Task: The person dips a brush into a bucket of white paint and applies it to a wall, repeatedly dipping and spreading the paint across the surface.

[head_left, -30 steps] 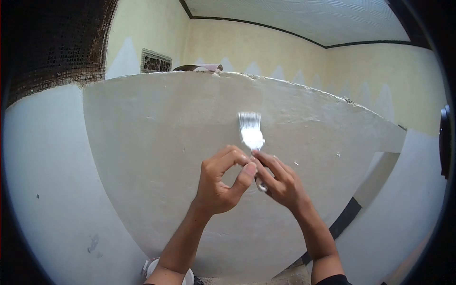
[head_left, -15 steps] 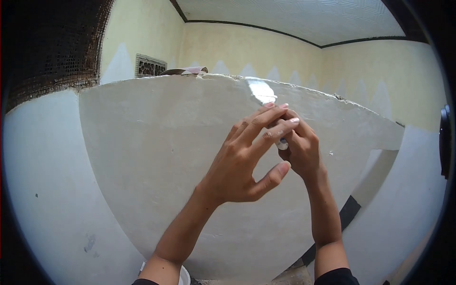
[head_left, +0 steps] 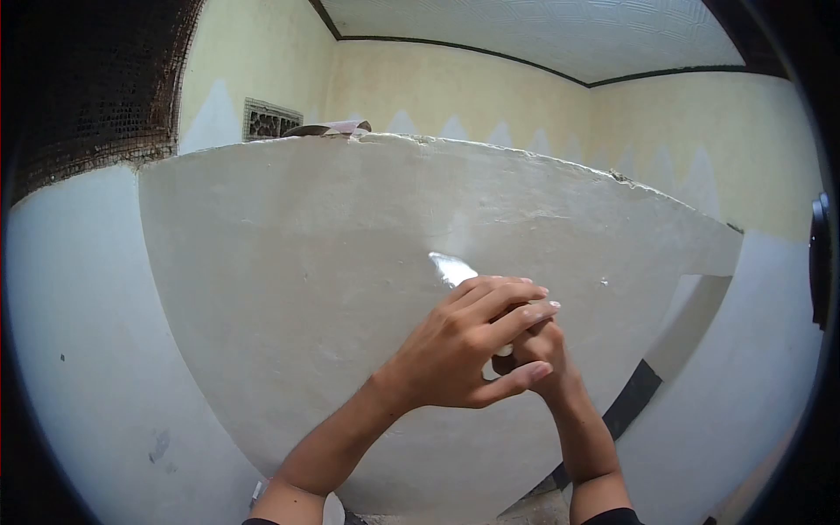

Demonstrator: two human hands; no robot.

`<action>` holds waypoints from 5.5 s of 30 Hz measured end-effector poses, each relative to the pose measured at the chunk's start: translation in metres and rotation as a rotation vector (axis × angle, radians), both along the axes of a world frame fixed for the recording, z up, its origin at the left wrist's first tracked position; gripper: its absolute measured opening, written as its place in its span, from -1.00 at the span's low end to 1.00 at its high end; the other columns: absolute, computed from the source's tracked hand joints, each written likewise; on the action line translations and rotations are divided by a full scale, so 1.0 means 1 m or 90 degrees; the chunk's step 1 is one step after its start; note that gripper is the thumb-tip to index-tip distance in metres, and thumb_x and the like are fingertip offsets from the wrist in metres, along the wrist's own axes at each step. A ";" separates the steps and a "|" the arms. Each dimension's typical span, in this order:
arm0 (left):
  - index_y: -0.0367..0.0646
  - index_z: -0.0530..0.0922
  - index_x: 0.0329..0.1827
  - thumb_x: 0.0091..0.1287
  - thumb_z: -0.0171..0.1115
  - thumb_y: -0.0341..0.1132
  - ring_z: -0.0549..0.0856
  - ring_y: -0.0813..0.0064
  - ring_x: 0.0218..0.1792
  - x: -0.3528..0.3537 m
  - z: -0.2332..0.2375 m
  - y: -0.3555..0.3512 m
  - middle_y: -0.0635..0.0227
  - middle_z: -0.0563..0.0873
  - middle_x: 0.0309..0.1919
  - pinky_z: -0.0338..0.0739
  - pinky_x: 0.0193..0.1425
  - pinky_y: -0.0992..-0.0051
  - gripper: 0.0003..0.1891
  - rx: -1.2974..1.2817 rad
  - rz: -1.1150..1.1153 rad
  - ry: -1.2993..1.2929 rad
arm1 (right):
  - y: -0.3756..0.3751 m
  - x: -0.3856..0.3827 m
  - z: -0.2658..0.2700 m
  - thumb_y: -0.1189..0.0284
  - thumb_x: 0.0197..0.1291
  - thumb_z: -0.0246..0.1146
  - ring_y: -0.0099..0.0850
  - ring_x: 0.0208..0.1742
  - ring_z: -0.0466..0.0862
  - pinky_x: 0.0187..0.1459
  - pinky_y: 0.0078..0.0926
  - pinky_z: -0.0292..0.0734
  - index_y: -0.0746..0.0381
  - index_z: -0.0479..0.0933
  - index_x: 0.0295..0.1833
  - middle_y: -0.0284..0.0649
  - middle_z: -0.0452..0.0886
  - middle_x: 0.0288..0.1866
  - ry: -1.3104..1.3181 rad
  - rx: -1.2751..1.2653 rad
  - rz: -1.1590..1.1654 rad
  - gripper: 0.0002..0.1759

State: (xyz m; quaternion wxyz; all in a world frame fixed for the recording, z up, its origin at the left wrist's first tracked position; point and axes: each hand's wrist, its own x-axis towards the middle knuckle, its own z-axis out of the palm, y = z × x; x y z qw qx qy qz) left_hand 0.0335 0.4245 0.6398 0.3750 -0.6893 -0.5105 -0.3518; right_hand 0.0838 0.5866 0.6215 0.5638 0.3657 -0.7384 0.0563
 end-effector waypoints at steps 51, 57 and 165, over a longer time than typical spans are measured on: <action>-0.23 0.69 -0.02 0.29 0.39 -0.13 0.66 0.18 0.14 0.013 -0.046 0.004 0.19 0.71 0.02 0.45 0.35 0.11 -0.64 -0.002 0.118 -0.032 | 0.002 -0.045 -0.060 0.46 0.22 0.37 -0.35 -0.02 0.69 -0.13 -0.38 0.62 0.25 0.57 0.06 -0.21 0.63 0.00 -0.340 -0.264 0.197 -0.70; -0.26 0.68 -0.06 0.29 0.38 -0.18 0.66 0.14 0.05 0.011 -0.006 0.023 0.13 0.70 -0.03 0.48 0.23 0.15 -0.68 0.064 0.127 -0.008 | 0.014 -0.057 -0.009 0.44 0.25 0.36 -0.35 0.02 0.67 -0.09 -0.37 0.61 0.24 0.56 0.09 -0.21 0.62 0.02 -0.291 -0.328 0.207 -0.69; -0.18 0.70 -0.24 0.36 0.28 -0.20 0.59 0.22 0.12 -0.041 -0.037 -0.129 0.28 0.71 -0.13 0.36 0.44 0.09 -0.78 0.047 0.164 -0.014 | -0.162 -0.093 -0.058 0.38 0.41 0.24 -0.34 0.12 0.66 0.09 -0.39 0.60 0.30 0.58 0.18 -0.11 0.63 0.16 -0.084 -0.253 0.042 -0.67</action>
